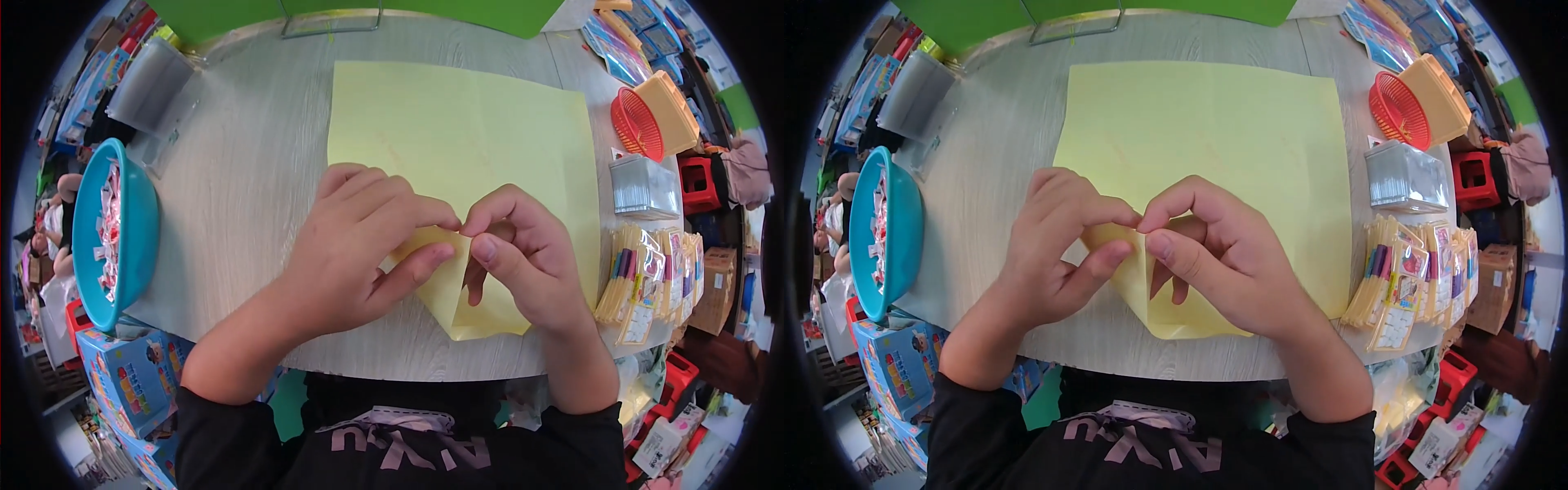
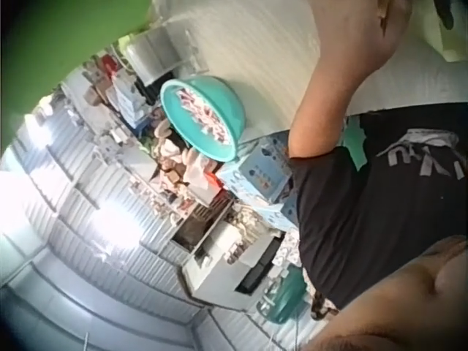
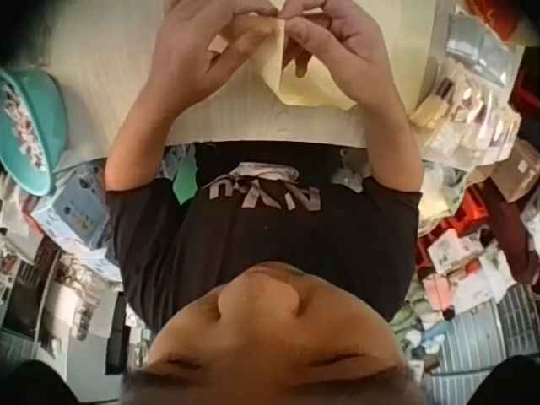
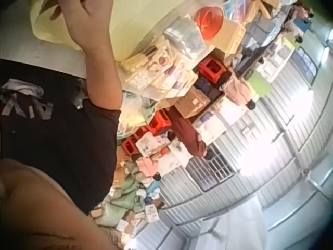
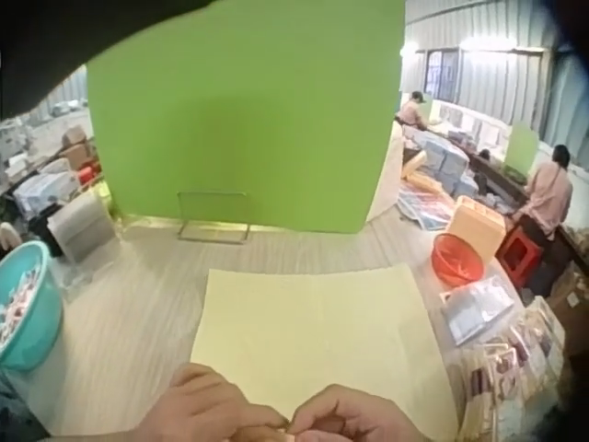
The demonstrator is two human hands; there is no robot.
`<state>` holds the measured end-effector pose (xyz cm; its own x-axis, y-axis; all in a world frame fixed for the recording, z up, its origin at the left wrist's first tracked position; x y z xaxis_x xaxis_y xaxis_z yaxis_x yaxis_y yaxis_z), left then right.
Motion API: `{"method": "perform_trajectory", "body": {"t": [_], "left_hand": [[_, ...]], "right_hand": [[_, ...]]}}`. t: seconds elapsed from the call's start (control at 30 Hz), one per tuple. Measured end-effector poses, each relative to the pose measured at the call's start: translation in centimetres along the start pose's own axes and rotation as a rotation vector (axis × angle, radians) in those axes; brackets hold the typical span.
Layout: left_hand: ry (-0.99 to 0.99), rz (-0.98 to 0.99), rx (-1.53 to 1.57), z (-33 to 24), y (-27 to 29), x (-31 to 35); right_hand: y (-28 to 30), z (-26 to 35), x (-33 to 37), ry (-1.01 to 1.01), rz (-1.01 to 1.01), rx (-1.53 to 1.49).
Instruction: Peeling adhesive strips from a backing sheet and folding the sheet edges.
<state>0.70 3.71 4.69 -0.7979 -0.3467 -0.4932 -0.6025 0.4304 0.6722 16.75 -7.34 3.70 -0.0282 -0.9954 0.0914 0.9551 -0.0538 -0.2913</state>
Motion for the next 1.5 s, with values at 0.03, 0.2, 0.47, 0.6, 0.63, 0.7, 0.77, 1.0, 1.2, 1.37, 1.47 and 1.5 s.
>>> {"method": "perform_trajectory", "body": {"t": [0.03, 0.2, 0.47, 0.6, 0.63, 0.7, 0.77, 1.0, 1.2, 1.37, 1.47, 1.5], "left_hand": [[0.009, -0.001, 0.007, 0.1, 0.1, 0.0], [0.013, 0.033, 0.072, 0.1, 0.3, -0.1], [0.021, 0.076, 0.182, 0.2, -0.3, -0.1], [0.010, 0.042, 0.268, 0.3, -0.4, 0.0], [0.012, 0.043, 0.268, 0.3, -0.5, 0.1], [0.020, 0.045, 0.321, 0.4, -0.6, 0.4], [0.021, 0.042, 0.330, 0.4, -0.6, 0.4], [-0.013, -0.022, 0.364, 0.4, -0.7, 0.2], [-0.151, -0.074, 0.218, 0.1, -0.2, 0.2], [-0.184, -0.149, 0.232, -0.6, 1.7, -0.7], [-0.247, -0.110, 0.153, -2.3, 3.9, -1.9], [-0.267, -0.106, 0.141, -2.8, 4.5, -2.4]], "right_hand": [[0.2, 0.0, 0.0, 0.038, 0.023, 0.007], [0.2, 0.2, 0.0, 0.047, 0.029, 0.040], [0.1, -0.1, 0.0, 0.069, -0.003, 0.100], [-0.1, -0.1, 0.2, 0.109, 0.001, 0.083], [-0.1, -0.2, 0.2, 0.145, -0.009, 0.096], [-0.3, -0.2, 0.2, 0.181, -0.018, 0.107], [-0.5, -0.2, 0.2, 0.231, -0.032, 0.143], [-0.7, -0.1, 0.4, 0.348, -0.048, 0.251], [-1.4, 1.1, 0.8, 0.520, -0.033, 0.414], [-1.7, 2.8, 0.6, 0.157, 0.052, 0.193], [-2.6, 4.9, 0.7, 0.154, 0.125, 0.187], [-2.8, 5.8, 0.7, 0.189, 0.123, 0.192]]}}
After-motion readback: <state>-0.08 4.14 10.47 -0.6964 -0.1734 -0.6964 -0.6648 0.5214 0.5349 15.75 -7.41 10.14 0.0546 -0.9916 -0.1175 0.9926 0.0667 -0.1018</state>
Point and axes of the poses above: each hand's wrist, its own x-axis away from the middle knuckle, its own y-axis out of the back of the hand, z = x × y, the point moved 2 cm from there along -x, towards the middle knuckle
